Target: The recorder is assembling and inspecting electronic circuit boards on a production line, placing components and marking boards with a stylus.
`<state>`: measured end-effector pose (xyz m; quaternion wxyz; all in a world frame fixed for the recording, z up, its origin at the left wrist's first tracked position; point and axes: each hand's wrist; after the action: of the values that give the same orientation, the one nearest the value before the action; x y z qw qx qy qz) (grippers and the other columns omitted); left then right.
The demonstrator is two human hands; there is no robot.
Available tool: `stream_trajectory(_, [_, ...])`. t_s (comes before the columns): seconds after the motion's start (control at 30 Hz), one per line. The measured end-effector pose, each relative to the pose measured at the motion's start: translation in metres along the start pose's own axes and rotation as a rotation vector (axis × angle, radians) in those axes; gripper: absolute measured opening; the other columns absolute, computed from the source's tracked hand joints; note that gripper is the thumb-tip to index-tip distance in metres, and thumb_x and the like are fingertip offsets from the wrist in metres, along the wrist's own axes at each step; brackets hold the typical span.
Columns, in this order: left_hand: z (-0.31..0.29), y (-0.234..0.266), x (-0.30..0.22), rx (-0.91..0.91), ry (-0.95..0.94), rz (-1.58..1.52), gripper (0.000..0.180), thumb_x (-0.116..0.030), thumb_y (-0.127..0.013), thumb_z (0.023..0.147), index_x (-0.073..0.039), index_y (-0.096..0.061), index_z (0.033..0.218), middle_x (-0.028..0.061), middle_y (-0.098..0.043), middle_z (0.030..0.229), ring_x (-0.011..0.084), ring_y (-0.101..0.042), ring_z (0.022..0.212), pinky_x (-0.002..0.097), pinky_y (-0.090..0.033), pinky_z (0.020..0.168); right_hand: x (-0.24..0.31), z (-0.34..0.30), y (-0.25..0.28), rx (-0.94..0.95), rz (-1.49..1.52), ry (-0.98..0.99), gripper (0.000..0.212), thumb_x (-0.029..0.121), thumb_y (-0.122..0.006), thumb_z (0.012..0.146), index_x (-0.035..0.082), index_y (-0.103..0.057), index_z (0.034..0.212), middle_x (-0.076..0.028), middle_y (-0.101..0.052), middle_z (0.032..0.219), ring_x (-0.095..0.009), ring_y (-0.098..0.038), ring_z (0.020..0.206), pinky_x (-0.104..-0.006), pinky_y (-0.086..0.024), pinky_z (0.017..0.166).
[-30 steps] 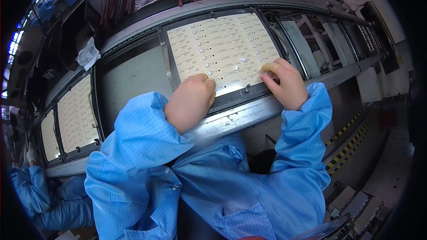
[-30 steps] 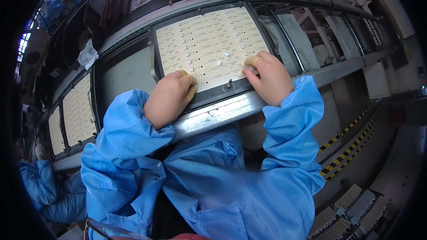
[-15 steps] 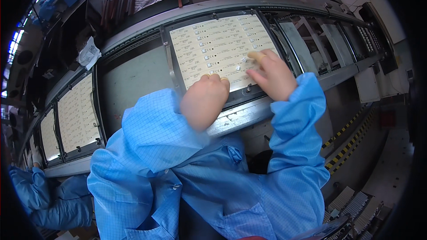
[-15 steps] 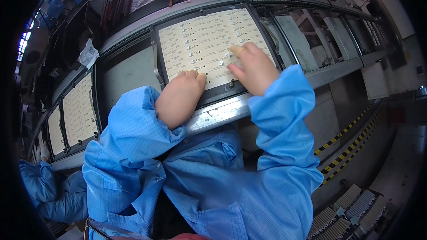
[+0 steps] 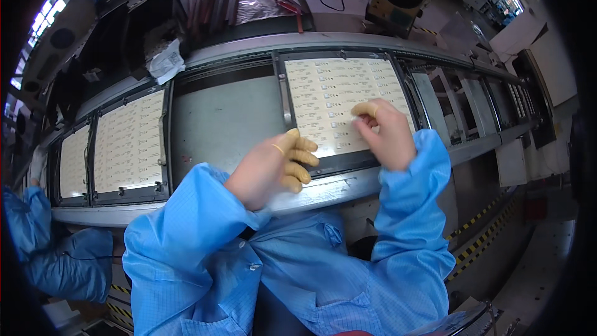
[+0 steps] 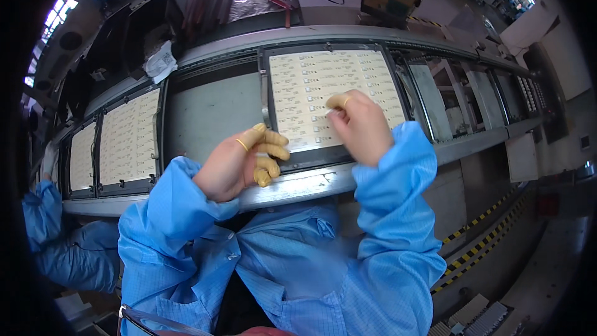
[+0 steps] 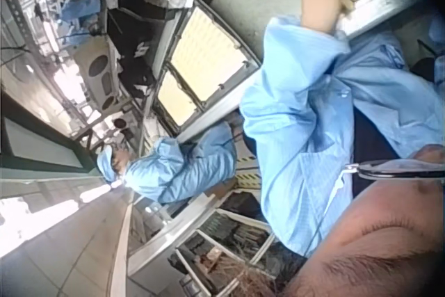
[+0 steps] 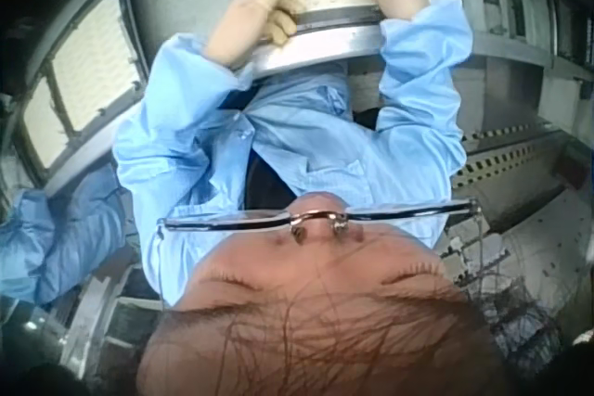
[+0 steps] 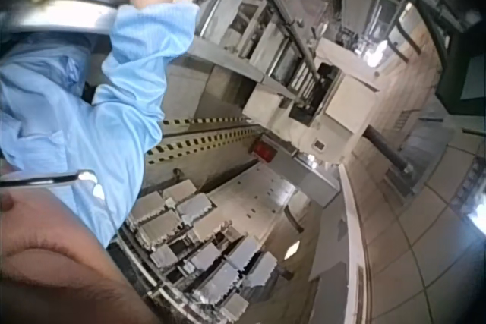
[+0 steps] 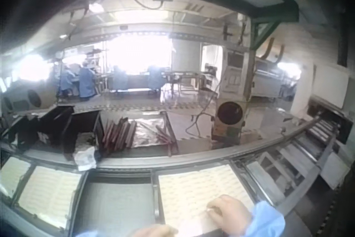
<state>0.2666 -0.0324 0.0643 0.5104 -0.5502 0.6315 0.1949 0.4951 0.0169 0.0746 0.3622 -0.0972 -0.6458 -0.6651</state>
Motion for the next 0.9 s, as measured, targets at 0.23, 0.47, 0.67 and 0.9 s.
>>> stream_trajectory(0.23, [-0.041, 0.034, 0.033, 0.047, 0.082, -0.920, 0.038, -0.035, -0.024, 0.099, -0.005, -0.047, 0.100, 0.0061, -0.051, 0.079, 0.0163, -0.050, 0.066, 0.0293, -0.040, 0.058, 0.110, -0.002, -0.066, 0.243, 0.185, 0.470, 0.025, 0.002, -0.062, 0.076, 0.003, -0.060, 0.101, -0.012, -0.057, 0.097, -0.029, -0.056, 0.090, -0.0342, -0.047, 0.078])
stream_trajectory(0.47, [-0.071, 0.148, -0.009, -0.241, -0.159, -0.543, 0.008, -0.011, -0.049, 0.087, -0.007, -0.055, 0.087, 0.0004, -0.049, 0.069, 0.0097, -0.045, 0.057, 0.0222, -0.037, 0.049, 0.120, 0.003, -0.053, 0.154, 0.147, 0.395, 0.029, 0.000, -0.064, 0.073, -0.001, -0.059, 0.102, -0.014, -0.055, 0.102, -0.030, -0.056, 0.094, -0.0323, -0.046, 0.081])
stream_trajectory(0.67, [-0.031, 0.241, -0.160, -0.775, -0.235, 0.132, 0.064, -0.047, -0.043, 0.091, -0.006, -0.026, 0.137, 0.0187, -0.029, 0.138, 0.0331, -0.038, 0.121, 0.0387, -0.034, 0.098, 0.129, 0.020, -0.047, 0.191, 0.067, 0.393, 0.026, 0.000, -0.063, 0.074, -0.001, -0.060, 0.099, -0.013, -0.055, 0.099, -0.029, -0.057, 0.091, -0.0329, -0.046, 0.080])
stream_trajectory(0.9, [-0.049, 0.257, -0.153, -0.583, -0.276, 0.809, 0.031, -0.028, -0.053, 0.091, -0.002, -0.059, 0.108, 0.0027, -0.058, 0.086, 0.0109, -0.054, 0.074, 0.0243, -0.045, 0.066, 0.102, 0.166, -0.082, 0.257, -0.209, 0.328, 0.020, 0.018, -0.063, 0.079, 0.004, -0.062, 0.093, -0.014, -0.062, 0.076, -0.029, -0.061, 0.071, -0.0372, -0.049, 0.067])
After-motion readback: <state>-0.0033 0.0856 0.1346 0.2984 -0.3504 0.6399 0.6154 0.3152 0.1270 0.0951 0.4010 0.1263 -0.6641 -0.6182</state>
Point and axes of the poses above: each hand's wrist, its own z-axis towards the middle knuckle, its own y-axis out of the back of the hand, x = y × z
